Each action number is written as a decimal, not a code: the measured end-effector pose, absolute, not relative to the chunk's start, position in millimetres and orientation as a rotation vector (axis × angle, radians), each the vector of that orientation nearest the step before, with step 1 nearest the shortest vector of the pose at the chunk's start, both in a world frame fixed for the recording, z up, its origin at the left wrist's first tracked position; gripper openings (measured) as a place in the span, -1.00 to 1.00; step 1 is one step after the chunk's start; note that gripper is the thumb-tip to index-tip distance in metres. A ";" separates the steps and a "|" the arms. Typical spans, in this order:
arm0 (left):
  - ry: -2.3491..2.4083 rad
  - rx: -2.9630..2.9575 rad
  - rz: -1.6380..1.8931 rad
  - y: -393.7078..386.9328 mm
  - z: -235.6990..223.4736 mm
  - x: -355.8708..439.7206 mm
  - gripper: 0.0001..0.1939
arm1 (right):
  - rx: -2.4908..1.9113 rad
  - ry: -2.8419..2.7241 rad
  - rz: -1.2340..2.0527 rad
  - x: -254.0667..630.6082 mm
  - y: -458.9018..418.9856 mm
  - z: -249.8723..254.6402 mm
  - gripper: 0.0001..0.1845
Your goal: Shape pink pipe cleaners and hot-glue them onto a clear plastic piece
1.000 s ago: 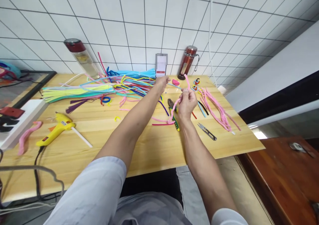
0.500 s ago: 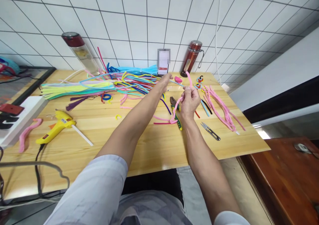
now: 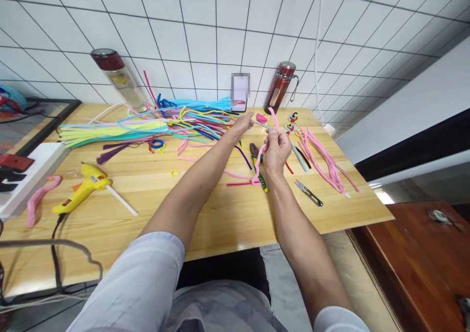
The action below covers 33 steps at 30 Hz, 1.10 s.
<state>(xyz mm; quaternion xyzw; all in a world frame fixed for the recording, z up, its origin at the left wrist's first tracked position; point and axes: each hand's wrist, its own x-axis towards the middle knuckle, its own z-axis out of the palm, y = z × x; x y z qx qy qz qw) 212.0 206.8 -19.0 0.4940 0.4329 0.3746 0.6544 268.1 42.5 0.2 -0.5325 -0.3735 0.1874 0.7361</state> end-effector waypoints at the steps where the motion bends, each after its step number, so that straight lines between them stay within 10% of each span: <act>1: 0.948 1.113 0.842 204.5 -16.5 210.9 -0.52 | -1.173 -0.819 0.414 267.8 42.0 0.7 -0.69; 14: 1.118 1.163 0.980 125.9 25.2 132.6 -0.98 | -1.075 -0.675 0.492 271.6 46.5 4.8 -0.72; 33: 0.662 1.132 0.716 11.7 -9.9 93.1 -0.64 | -1.062 -1.090 0.994 235.6 29.9 -1.4 -0.55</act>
